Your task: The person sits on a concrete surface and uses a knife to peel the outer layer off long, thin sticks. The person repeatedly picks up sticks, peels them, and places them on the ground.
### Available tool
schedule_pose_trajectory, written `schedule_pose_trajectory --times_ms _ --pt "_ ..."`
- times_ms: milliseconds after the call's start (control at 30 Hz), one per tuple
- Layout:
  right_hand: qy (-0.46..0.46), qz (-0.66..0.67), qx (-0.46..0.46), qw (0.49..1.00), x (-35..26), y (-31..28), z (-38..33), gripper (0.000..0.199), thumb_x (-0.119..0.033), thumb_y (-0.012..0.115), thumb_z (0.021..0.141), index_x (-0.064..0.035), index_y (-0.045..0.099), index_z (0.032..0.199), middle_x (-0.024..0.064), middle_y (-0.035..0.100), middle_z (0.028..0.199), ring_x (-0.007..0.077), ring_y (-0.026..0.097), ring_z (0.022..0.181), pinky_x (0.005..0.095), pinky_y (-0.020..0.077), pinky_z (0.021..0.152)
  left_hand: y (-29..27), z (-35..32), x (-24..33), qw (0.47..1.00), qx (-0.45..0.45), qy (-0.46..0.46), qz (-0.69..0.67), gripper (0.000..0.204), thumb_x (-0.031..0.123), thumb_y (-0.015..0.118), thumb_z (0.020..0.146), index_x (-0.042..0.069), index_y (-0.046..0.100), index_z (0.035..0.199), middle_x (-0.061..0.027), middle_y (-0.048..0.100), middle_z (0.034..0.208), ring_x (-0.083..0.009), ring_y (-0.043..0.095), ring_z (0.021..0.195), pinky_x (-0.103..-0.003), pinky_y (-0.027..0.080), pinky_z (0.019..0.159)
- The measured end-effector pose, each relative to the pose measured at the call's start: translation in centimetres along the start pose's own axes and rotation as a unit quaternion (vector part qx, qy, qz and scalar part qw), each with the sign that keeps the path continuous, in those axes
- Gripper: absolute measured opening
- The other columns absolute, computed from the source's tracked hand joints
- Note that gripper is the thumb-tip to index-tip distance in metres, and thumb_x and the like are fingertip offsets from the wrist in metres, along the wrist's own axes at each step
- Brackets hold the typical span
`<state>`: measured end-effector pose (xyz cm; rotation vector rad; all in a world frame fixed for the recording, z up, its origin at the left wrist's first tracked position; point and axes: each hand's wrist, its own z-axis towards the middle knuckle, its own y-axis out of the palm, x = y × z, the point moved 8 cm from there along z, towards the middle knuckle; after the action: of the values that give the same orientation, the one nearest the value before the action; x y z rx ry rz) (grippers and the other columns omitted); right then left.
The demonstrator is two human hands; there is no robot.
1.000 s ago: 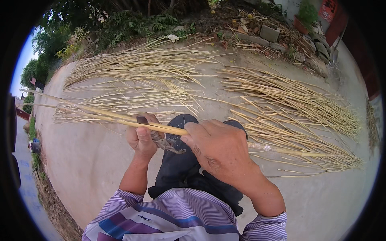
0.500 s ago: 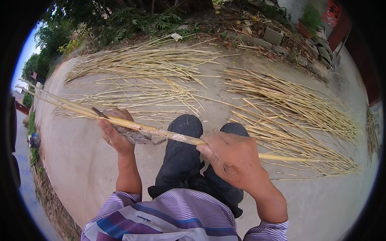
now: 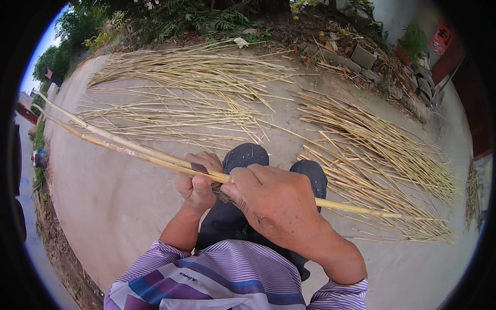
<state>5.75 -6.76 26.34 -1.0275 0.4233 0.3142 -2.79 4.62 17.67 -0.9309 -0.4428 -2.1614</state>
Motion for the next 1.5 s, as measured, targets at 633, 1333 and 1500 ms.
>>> schedule_pose_trajectory --times_ms 633,1333,1500 --pt "0.023 -0.017 -0.084 0.996 -0.4 5.0 2.3 0.016 -0.019 0.065 0.089 -0.0055 0.061 0.082 0.0105 0.056 0.065 0.0296 0.058 0.058 0.039 0.0443 0.051 -14.1 -3.5 -4.0 0.95 0.248 -0.145 -0.126 0.06 0.056 0.036 0.101 0.002 0.045 0.077 -0.0084 0.048 0.063 -0.0152 0.048 0.048 -0.025 0.04 0.043" --pt "-0.017 -0.077 -0.267 0.96 -2.6 15.5 6.6 0.019 -0.021 0.06 0.09 -0.0037 0.058 0.083 0.0134 0.061 0.069 0.0345 0.062 0.061 0.0433 0.0483 0.052 -9.7 -8.4 -7.1 0.966 0.187 -0.168 0.056 0.048 0.044 0.047 0.101 -0.001 0.055 0.088 -0.0062 0.057 0.068 -0.0146 0.055 0.061 -0.03 0.044 0.054" --pt "-0.018 -0.048 -0.251 0.967 -2.4 15.4 6.9 0.018 -0.022 0.06 0.091 -0.0052 0.059 0.084 0.0134 0.061 0.072 0.0343 0.063 0.065 0.0435 0.0483 0.054 -11.5 -9.0 -8.7 0.952 0.201 -0.23 0.029 0.048 0.047 0.047 0.101 0.001 0.054 0.086 -0.005 0.056 0.066 -0.0131 0.054 0.059 -0.029 0.043 0.053"
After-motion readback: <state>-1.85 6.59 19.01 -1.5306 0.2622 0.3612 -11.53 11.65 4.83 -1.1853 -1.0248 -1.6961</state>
